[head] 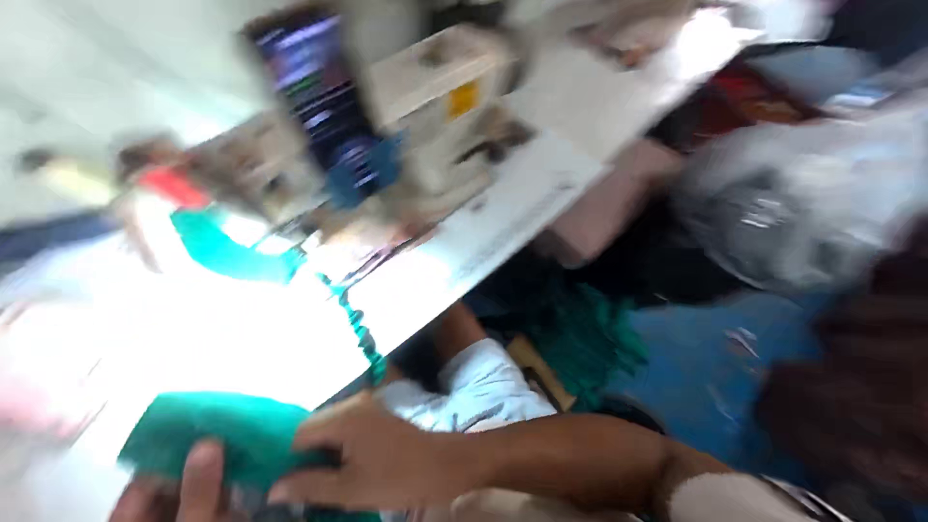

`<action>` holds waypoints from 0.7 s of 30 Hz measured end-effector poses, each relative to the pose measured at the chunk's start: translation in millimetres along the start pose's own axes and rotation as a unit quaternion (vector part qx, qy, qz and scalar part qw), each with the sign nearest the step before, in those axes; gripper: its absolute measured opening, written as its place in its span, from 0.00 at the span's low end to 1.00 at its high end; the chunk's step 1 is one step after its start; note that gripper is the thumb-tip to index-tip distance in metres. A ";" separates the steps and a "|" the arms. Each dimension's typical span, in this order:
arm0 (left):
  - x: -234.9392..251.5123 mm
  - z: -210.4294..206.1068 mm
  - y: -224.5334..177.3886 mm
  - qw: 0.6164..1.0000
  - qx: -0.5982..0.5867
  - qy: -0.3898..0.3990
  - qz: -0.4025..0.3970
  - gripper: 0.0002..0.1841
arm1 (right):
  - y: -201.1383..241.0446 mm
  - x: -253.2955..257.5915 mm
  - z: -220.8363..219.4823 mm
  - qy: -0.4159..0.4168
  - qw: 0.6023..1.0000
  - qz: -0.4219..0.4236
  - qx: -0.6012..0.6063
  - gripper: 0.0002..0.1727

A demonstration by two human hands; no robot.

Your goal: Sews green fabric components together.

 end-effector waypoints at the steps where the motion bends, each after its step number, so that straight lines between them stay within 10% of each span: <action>1: 6.5 15.3 -12.6 0.998 0.043 -0.028 -0.037 0.04 | 2.2 8.5 -9.0 0.029 0.997 -0.018 0.069 0.15; 5: 22.6 47.5 -53.9 0.977 0.145 -0.066 -0.143 0.05 | 1.3 41.0 -41.4 0.082 0.964 -0.093 0.235 0.11; 9: 69.0 -2.9 12.0 0.944 0.329 0.004 -0.019 0.16 | -65.6 54.4 -25.2 0.010 0.983 -0.163 0.081 0.12; 14: 78.7 -85.9 131.1 0.978 0.087 0.172 0.077 0.13 | -114.5 42.3 37.8 -0.081 0.945 -0.149 -0.280 0.18; 18: 83.6 -92.8 138.6 0.979 0.066 0.175 0.083 0.12 | -111.0 27.5 56.1 -0.107 0.938 -0.180 -0.275 0.35; 21: 76.8 -80.1 135.4 0.979 0.088 0.170 0.065 0.07 | -109.5 24.3 60.7 -0.115 0.938 -0.169 -0.281 0.29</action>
Point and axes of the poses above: each hand's wrist, its own x-axis towards the middle knuckle, its own z-axis out of the back of the hand, y = z × x, the point moved 10 cm from there along x, towards the middle knuckle, and after that the axes turned 2 degrees about -y, right-handed, at the moved point
